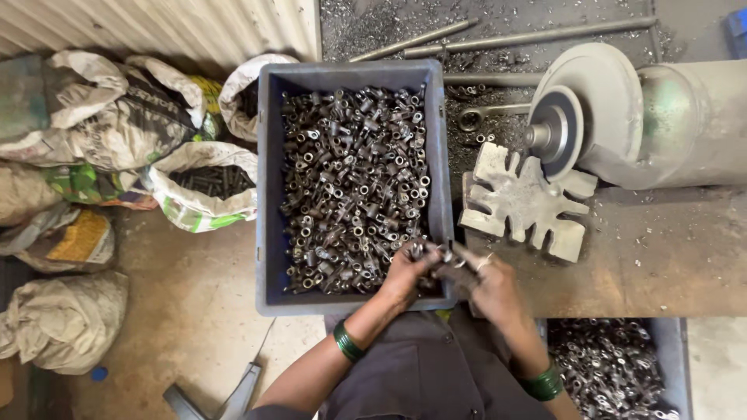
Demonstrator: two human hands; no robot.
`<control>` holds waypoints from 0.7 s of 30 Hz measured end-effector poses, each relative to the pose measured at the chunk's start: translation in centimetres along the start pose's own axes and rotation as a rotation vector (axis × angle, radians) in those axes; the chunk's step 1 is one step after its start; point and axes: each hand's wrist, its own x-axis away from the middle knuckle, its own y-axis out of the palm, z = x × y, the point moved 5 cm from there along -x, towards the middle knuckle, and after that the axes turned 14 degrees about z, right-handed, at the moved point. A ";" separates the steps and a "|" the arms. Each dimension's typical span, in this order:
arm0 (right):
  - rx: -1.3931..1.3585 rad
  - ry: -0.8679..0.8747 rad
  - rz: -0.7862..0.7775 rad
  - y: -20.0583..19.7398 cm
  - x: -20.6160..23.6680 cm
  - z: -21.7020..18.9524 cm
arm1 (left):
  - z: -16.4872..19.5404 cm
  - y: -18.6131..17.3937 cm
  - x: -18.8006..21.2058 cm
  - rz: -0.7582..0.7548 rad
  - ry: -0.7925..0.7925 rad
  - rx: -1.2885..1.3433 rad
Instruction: The person picks small metal fittings one at a time from a bin and presses each against a running bench grinder to grind its edges, with sparks flying, then drops the ground piece into a second bin. They repeat this cycle continuously, occasionally handling several pieces in their hands.
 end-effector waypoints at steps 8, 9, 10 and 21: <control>0.044 -0.120 0.581 -9.2 -5.7 9.4 | 0.4 -0.8 0.5 0.052 -0.297 0.279; 0.038 -0.096 0.622 -9.6 -5.9 9.7 | 0.6 -0.6 0.7 0.030 -0.295 0.259; 0.028 -0.073 0.659 -9.9 -5.9 9.7 | 0.8 -0.6 0.9 0.046 -0.273 0.208; 0.120 -0.088 0.757 -9.3 -7.8 8.0 | 1.3 -0.7 1.5 -0.006 -0.166 0.194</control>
